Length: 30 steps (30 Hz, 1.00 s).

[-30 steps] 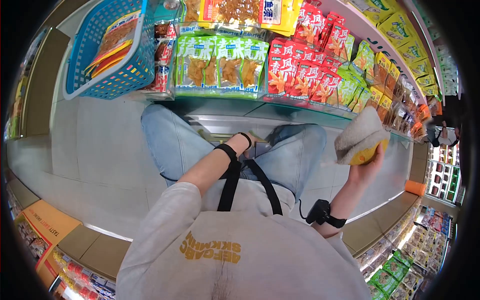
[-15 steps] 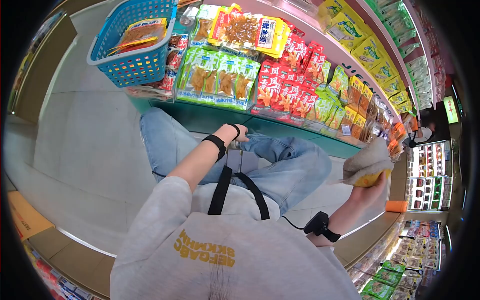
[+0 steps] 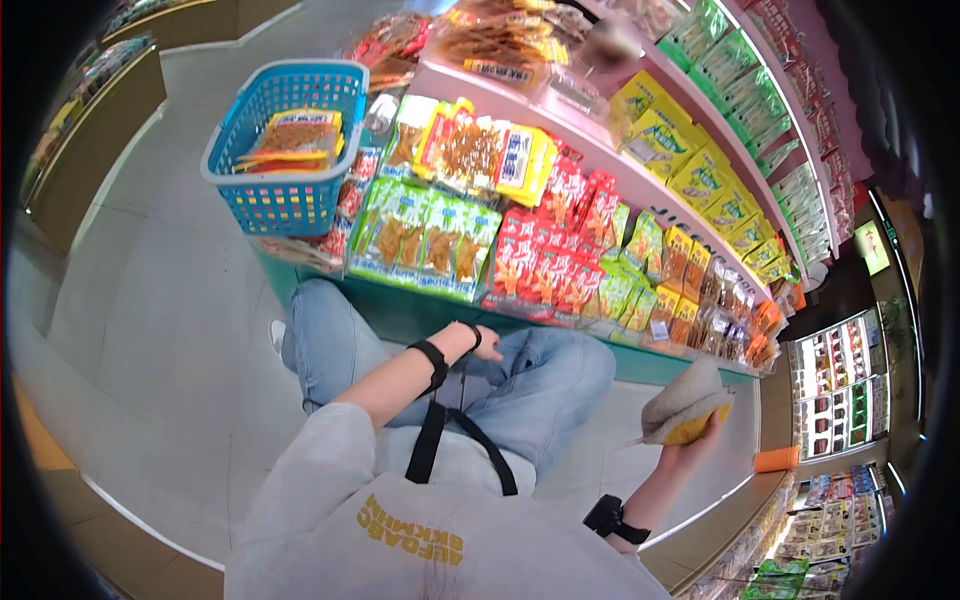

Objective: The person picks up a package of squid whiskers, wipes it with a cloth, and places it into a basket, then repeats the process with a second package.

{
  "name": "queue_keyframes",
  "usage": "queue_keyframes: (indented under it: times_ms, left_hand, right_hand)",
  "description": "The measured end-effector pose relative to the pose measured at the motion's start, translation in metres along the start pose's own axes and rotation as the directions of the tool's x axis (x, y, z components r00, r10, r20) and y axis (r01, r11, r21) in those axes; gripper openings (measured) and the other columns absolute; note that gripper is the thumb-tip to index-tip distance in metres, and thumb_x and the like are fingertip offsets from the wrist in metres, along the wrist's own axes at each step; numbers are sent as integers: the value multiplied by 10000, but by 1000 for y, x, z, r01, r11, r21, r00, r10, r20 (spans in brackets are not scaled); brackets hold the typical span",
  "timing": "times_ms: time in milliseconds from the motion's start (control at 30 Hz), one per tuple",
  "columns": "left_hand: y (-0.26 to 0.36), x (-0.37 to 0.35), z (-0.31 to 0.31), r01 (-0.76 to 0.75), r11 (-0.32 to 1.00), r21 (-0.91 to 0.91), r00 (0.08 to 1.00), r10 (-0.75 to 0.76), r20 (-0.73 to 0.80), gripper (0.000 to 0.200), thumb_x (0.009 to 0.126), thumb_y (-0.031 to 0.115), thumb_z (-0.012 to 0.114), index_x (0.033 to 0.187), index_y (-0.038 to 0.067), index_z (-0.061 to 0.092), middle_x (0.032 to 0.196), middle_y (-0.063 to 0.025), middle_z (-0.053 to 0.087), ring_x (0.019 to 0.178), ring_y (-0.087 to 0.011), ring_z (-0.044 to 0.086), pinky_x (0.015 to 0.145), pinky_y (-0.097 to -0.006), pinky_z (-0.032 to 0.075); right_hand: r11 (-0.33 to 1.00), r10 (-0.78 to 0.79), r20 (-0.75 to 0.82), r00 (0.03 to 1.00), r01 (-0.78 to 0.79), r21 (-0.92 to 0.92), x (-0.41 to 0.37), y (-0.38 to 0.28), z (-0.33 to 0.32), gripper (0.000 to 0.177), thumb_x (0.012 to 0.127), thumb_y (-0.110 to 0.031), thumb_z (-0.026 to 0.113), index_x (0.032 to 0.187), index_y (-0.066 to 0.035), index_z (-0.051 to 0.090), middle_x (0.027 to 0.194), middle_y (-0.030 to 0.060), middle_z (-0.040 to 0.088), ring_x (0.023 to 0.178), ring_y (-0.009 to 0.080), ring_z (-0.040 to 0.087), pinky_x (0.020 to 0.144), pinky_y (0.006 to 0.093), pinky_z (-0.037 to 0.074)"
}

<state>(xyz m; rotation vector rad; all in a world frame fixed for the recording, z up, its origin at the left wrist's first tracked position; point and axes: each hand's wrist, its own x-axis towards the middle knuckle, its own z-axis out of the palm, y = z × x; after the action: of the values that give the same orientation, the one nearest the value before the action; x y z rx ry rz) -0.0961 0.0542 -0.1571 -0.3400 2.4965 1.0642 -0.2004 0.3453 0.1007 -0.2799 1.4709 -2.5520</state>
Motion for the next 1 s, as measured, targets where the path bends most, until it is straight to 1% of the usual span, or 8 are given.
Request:
queue_keyframes:
  times_ms: [100,167,300,333,400,600,667,1000]
  left_hand:
    - [-13,-10,-26,-3,996,89,1000,5,-23,623,756,508,531,1205,80,477,1211,-123,497,1122,-258,466,951,-343,353]
    - [-19,-19,-49,-50,997,61,927,69,-369,436,772,397,545,1094,104,543,1034,-135,581,984,-280,543,847,-371,421]
    - [-25,-56,-96,-202,977,-69,440,28,-897,204,771,281,549,810,80,555,822,-109,600,800,-276,574,638,-385,451]
    - [-35,-61,-97,-208,976,-69,438,30,-898,204,771,281,549,810,80,555,822,-109,600,800,-276,574,638,-385,451]
    - [-54,-68,-86,-68,968,243,280,253,-926,242,774,318,548,784,76,561,780,-101,574,807,-270,555,623,-378,457]
    - [-70,-48,-67,116,924,365,350,306,-886,342,804,384,508,751,52,575,729,-113,572,747,-257,579,576,-339,484]
    - [-71,-45,-68,173,947,270,514,147,-845,360,815,385,487,689,61,582,650,-110,592,598,-253,600,509,-345,482]
    - [-76,-41,-65,132,962,238,460,153,-875,317,821,337,477,685,65,568,636,-105,595,565,-256,600,511,-354,476]
  right_hand:
    - [999,5,31,1000,-6,40,5,10,12,427,872,-286,422,1230,-55,392,1240,87,443,1146,241,422,971,399,332]
    - [999,-7,85,996,3,39,5,12,18,425,873,-288,421,1228,-54,394,1232,85,450,1139,238,428,966,397,336]
    - [999,21,109,994,-18,-27,1,17,46,437,875,-282,411,1231,-30,381,1214,93,458,1124,232,441,940,385,356]
    - [999,16,110,994,-13,-30,-1,19,52,437,875,-282,411,1231,-30,381,1214,93,458,1124,232,441,940,385,356]
    - [998,-6,109,994,13,-64,-6,22,61,434,876,-279,408,1229,-28,382,1209,95,461,1120,232,444,936,384,358]
    - [990,36,117,992,-19,-142,-17,32,70,430,875,-272,416,1228,-28,384,1209,87,457,1117,225,446,936,379,356]
    - [987,36,93,995,-21,-161,-16,29,75,433,875,-273,418,1232,-31,380,1210,85,456,1120,225,444,940,378,351]
    - [988,46,100,994,-31,-149,-33,38,116,436,870,-271,431,1235,-39,381,1211,83,463,1117,216,449,939,366,355]
